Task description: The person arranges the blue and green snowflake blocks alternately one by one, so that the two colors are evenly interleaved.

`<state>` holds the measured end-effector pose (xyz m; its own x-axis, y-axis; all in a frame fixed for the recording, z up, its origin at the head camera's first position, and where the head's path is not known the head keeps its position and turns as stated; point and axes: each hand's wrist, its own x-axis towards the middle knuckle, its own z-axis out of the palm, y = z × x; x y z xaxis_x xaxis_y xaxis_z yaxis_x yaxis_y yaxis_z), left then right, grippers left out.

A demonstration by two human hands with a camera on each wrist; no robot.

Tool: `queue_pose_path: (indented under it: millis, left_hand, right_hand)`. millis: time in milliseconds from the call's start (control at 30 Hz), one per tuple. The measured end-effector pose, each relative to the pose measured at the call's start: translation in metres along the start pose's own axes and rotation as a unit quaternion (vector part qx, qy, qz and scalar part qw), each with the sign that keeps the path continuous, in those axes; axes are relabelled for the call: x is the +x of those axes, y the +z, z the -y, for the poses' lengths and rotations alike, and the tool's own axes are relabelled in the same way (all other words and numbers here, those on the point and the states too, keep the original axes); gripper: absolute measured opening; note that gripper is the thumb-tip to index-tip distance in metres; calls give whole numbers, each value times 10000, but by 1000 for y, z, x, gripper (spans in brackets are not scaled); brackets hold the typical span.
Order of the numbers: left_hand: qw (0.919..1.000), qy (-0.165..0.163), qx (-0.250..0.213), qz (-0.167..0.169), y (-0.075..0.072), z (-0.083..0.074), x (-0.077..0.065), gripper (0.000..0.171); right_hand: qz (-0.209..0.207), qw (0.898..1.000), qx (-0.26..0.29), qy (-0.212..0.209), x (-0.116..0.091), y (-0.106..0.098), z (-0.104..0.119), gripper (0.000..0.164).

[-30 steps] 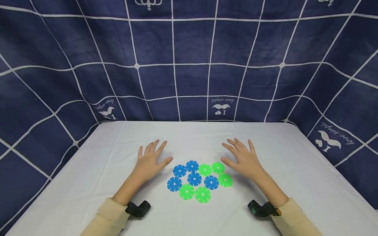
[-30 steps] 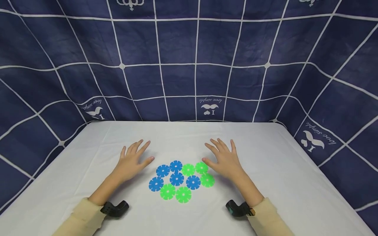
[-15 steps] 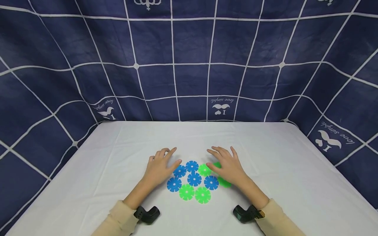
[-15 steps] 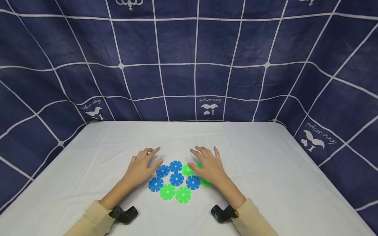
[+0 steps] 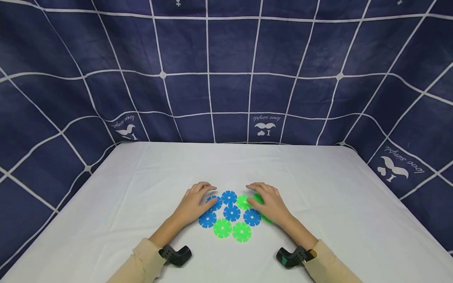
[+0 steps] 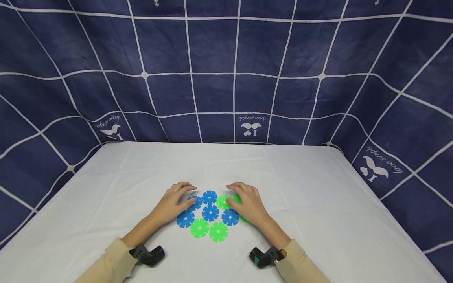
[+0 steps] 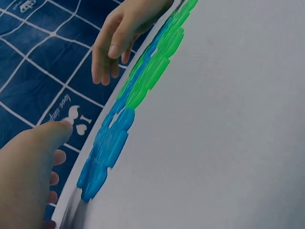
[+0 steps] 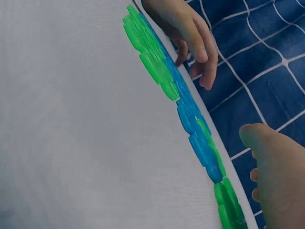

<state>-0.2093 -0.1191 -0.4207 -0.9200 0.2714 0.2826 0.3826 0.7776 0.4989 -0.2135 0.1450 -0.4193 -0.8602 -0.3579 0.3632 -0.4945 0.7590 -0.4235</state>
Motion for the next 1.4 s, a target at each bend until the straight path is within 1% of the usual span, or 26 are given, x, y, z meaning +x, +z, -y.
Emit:
queue_pose_path:
  millis: [167,233,300,433,533,633,767,867,1033,1133,1233,1400]
  left_hand:
    - [9993,-154,-235,258,2,4,-1,43]
    - [9988,-223,-237,372,2,4,-1,45]
    - [9986,-208,-171,458,1,4,-1,47]
    - [9982,-168,-70,579,-1,3,-1,52]
    - [9981,-138,-62,605,-1,4,-1,51]
    - [9982,-120,-112,576,0,4,0,47]
    - [9981,-195,-254,522,1,2,0,43]
    - [9978,-256,-396,469,2,1,-1,40]
    - [9968,-234,-682,355,4,2,-2,39]
    - [9948,-354,-912,273,5,1,-2,40]
    - [9921,-497,-1138,181,6,1,-1,39]
    - [9873,-520,-1493,160,4,2,2,34]
  right_hand:
    - [371,9991,194,8,-2,4,-3,47]
    - [578,9981,194,-2,-2,4,-4,51]
    - [733,9971,185,-22,-3,5,-4,53]
    - [861,9962,87,-102,-3,5,-4,51]
    - [891,9959,28,-124,-3,5,-4,49]
    - [890,9959,102,-85,-4,5,-4,47]
    - [823,9962,274,8,-3,6,-3,45]
    - [788,9958,450,117,-3,7,-2,44]
    - [723,9947,699,221,-4,8,-1,44]
    - [651,9948,747,223,-4,8,-1,44]
    - [675,9932,910,265,-3,7,-1,43]
    - [759,9903,1153,173,-2,7,-1,41]
